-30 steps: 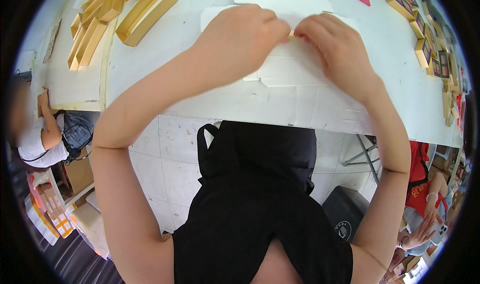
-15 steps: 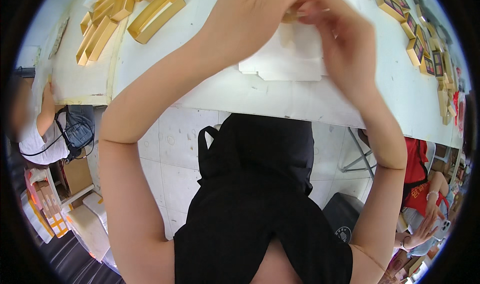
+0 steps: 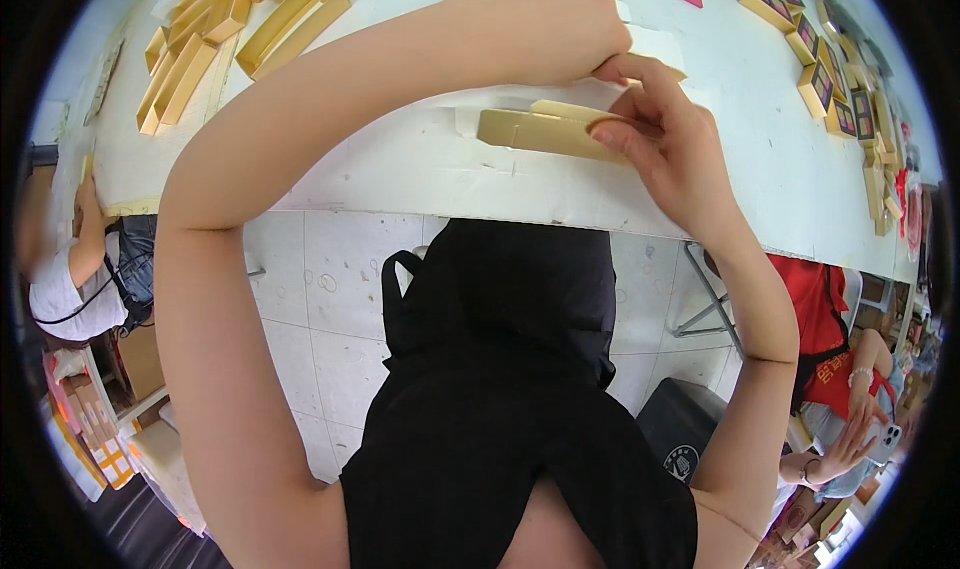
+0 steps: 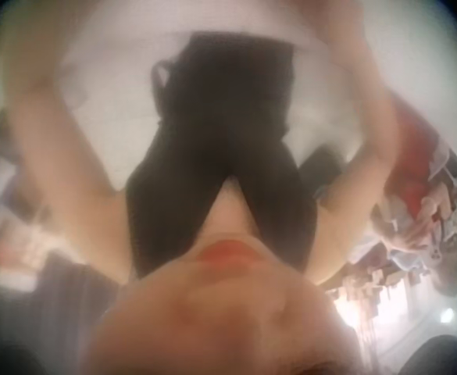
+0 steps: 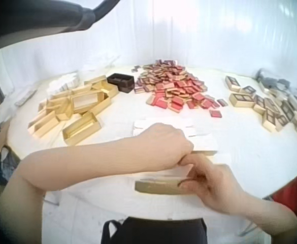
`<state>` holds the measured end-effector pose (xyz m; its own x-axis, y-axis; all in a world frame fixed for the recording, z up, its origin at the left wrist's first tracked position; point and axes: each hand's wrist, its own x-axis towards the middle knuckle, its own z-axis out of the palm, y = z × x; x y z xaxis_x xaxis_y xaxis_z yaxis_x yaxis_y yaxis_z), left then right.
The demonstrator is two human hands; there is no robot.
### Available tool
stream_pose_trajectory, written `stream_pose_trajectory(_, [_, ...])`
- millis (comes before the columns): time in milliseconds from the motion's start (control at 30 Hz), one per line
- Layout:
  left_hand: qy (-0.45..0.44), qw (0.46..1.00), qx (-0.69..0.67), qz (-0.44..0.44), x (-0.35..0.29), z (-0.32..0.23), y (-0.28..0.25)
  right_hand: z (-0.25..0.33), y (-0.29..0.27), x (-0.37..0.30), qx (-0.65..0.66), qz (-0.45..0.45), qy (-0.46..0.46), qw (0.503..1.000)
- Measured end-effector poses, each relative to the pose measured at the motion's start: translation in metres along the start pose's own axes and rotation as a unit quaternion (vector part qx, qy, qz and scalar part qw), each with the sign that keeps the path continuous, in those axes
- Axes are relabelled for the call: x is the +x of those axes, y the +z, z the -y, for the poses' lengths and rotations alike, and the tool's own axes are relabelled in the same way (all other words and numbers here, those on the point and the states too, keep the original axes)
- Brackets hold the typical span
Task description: The person assembles small rectangular boxes from flat cardboard pieces and places them on a table. They fold the cardboard along pre-cut lines to form box shapes and stack them. The workspace contains stacks of flat cardboard and finished boxes.
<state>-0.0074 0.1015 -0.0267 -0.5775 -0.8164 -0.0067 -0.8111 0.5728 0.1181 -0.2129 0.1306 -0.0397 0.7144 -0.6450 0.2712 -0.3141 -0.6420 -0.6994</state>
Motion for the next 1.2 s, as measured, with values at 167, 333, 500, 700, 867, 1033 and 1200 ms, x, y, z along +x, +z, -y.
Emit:
stream_pose_trajectory(167, [-0.011,0.993,0.114,0.012,0.003,-0.004,0.016,-0.019,0.014,-0.004,-0.316,-0.082,-0.249,0.912])
stream_pose_trajectory(333, [0.065,0.977,0.118,-0.164,-0.003,0.009,0.045,-0.014,0.023,-0.009,-0.324,0.002,-0.249,0.913])
stream_pose_trajectory(500, [0.040,0.997,-0.030,-0.066,0.002,0.009,0.032,-0.018,0.026,-0.012,-0.327,-0.026,-0.291,0.899])
stream_pose_trajectory(700, [-0.003,0.981,-0.183,0.071,-0.007,0.016,-0.006,-0.028,0.011,0.027,-0.140,0.049,-0.137,0.979])
stream_pose_trajectory(867, [-0.123,0.977,-0.146,-0.092,-0.060,-0.001,-0.030,-0.032,0.006,0.042,-0.038,0.104,-0.029,0.993])
stream_pose_trajectory(1033, [-0.018,0.993,-0.033,-0.112,-0.072,-0.009,-0.013,0.014,-0.013,0.032,0.003,0.084,0.019,0.996])
stream_pose_trajectory(1200, [0.228,0.955,0.005,-0.190,-0.084,0.009,-0.075,0.027,-0.095,0.017,0.010,0.079,-0.126,0.989])
